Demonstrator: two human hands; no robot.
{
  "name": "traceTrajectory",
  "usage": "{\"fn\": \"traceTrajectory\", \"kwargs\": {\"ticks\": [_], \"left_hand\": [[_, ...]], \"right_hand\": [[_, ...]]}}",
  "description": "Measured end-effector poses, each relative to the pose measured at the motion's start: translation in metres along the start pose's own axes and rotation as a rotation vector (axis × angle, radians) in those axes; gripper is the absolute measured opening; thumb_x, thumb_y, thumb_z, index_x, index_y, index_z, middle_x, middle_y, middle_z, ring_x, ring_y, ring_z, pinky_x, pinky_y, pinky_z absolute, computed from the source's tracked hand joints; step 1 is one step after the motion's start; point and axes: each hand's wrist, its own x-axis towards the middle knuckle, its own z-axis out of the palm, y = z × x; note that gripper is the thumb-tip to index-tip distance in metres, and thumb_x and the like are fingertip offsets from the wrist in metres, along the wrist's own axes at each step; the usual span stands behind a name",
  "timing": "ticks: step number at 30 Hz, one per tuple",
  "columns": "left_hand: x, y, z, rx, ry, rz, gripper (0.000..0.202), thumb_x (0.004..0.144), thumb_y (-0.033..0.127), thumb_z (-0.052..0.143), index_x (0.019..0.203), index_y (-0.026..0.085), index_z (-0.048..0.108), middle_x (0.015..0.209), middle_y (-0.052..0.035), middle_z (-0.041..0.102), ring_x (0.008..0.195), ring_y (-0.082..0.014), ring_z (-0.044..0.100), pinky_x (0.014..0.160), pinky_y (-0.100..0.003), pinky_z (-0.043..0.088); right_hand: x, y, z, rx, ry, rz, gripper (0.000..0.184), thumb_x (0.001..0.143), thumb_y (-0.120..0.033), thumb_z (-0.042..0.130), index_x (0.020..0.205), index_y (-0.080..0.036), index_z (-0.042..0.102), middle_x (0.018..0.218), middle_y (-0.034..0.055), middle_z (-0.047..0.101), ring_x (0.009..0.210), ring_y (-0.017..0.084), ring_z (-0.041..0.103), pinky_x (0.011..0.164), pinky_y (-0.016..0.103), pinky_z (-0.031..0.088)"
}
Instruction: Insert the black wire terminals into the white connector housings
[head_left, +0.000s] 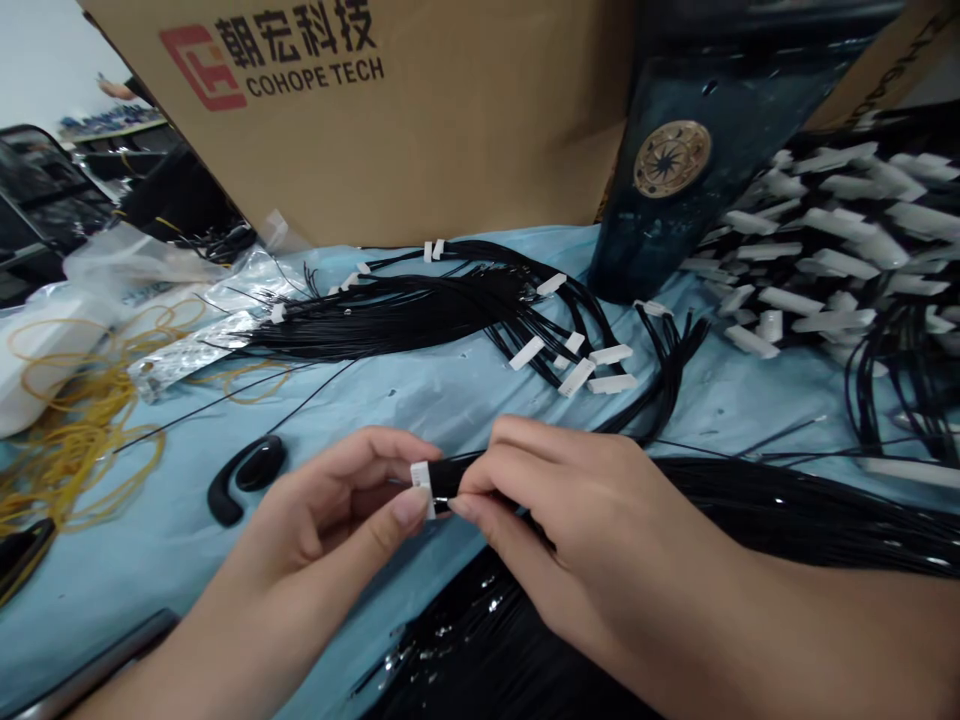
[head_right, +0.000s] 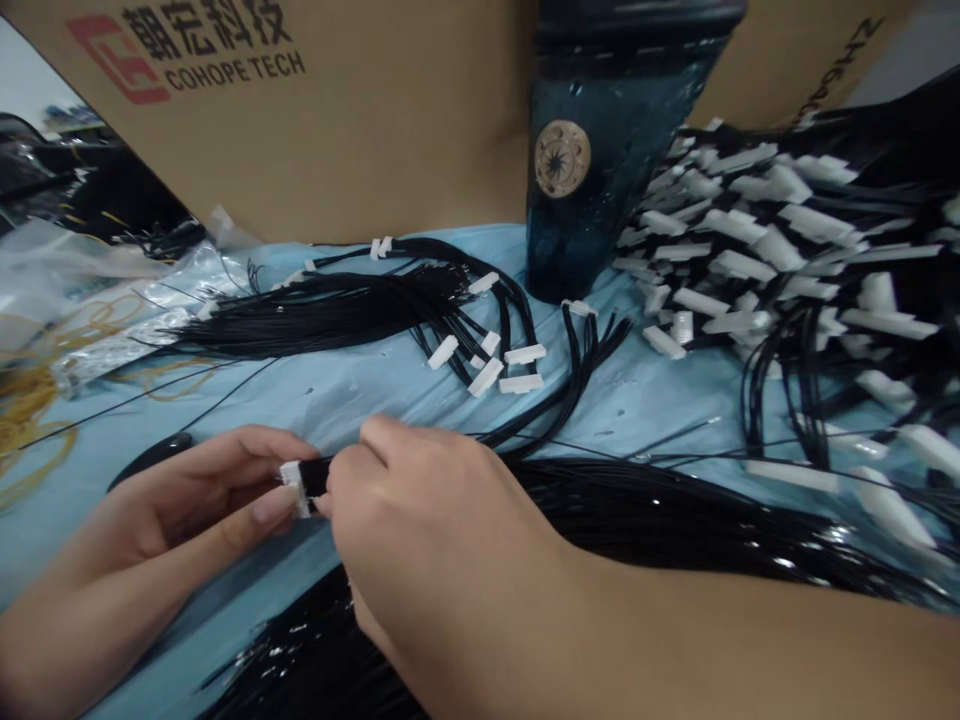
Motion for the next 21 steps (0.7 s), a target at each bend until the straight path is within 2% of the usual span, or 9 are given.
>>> {"fn": "traceTrajectory", "kwargs": {"ticks": [4,7,9,13,16,21], "left_hand": [[-0.002,0.001,0.0,0.007,-0.009,-0.004,0.026,0.085,0.043,0.078,0.103,0.026,0.079,0.073,-0.0019,0.078,0.083,-0.0276,0.078,0.067,-0.031,0.065],[-0.007,-0.002,-0.001,-0.012,-0.043,0.001,0.018,0.082,0.036,0.082,0.095,0.026,0.08,0.07,-0.0011,0.079,0.078,-0.026,0.079,0.064,-0.028,0.065],[-0.01,-0.003,-0.002,-0.039,-0.066,0.009,0.011,0.078,0.028,0.084,0.088,0.027,0.081,0.068,0.0006,0.08,0.072,-0.022,0.08,0.059,-0.022,0.063],[-0.011,-0.004,-0.003,-0.071,-0.038,0.038,0.014,0.073,0.019,0.085,0.082,0.029,0.083,0.067,0.0031,0.083,0.062,-0.0135,0.079,0.054,-0.009,0.058],[-0.01,-0.003,-0.002,-0.074,-0.034,0.046,0.015,0.073,0.018,0.084,0.082,0.03,0.084,0.067,0.0037,0.083,0.063,-0.0134,0.08,0.054,-0.008,0.057],[-0.009,-0.004,-0.002,-0.052,-0.032,0.049,0.019,0.076,0.016,0.081,0.085,0.032,0.085,0.072,0.0057,0.084,0.067,-0.013,0.082,0.059,-0.008,0.06]], "right_hand": [[-0.003,0.0,0.002,-0.011,0.0,-0.037,0.023,0.093,-0.001,0.06,0.076,-0.012,0.071,0.072,0.0004,0.062,0.063,0.014,0.059,0.055,0.028,0.046],[-0.005,-0.001,0.003,-0.005,-0.017,-0.031,0.025,0.097,-0.002,0.057,0.078,-0.013,0.07,0.073,0.0002,0.062,0.063,0.013,0.058,0.056,0.027,0.045],[-0.004,-0.001,0.003,0.015,-0.007,-0.019,0.026,0.096,-0.003,0.055,0.078,-0.012,0.071,0.072,0.0008,0.062,0.062,0.013,0.059,0.055,0.027,0.044],[0.0,-0.003,0.001,0.101,0.033,0.035,0.025,0.089,-0.003,0.055,0.071,-0.011,0.071,0.067,0.0018,0.062,0.057,0.012,0.058,0.051,0.025,0.043],[0.002,-0.004,-0.001,0.128,0.043,0.064,0.026,0.086,-0.002,0.055,0.067,-0.01,0.07,0.065,0.002,0.063,0.056,0.011,0.058,0.051,0.024,0.044],[0.003,-0.004,0.001,0.101,0.06,0.012,0.023,0.085,-0.001,0.056,0.069,-0.009,0.07,0.064,0.0021,0.063,0.056,0.012,0.059,0.052,0.025,0.045]]}}
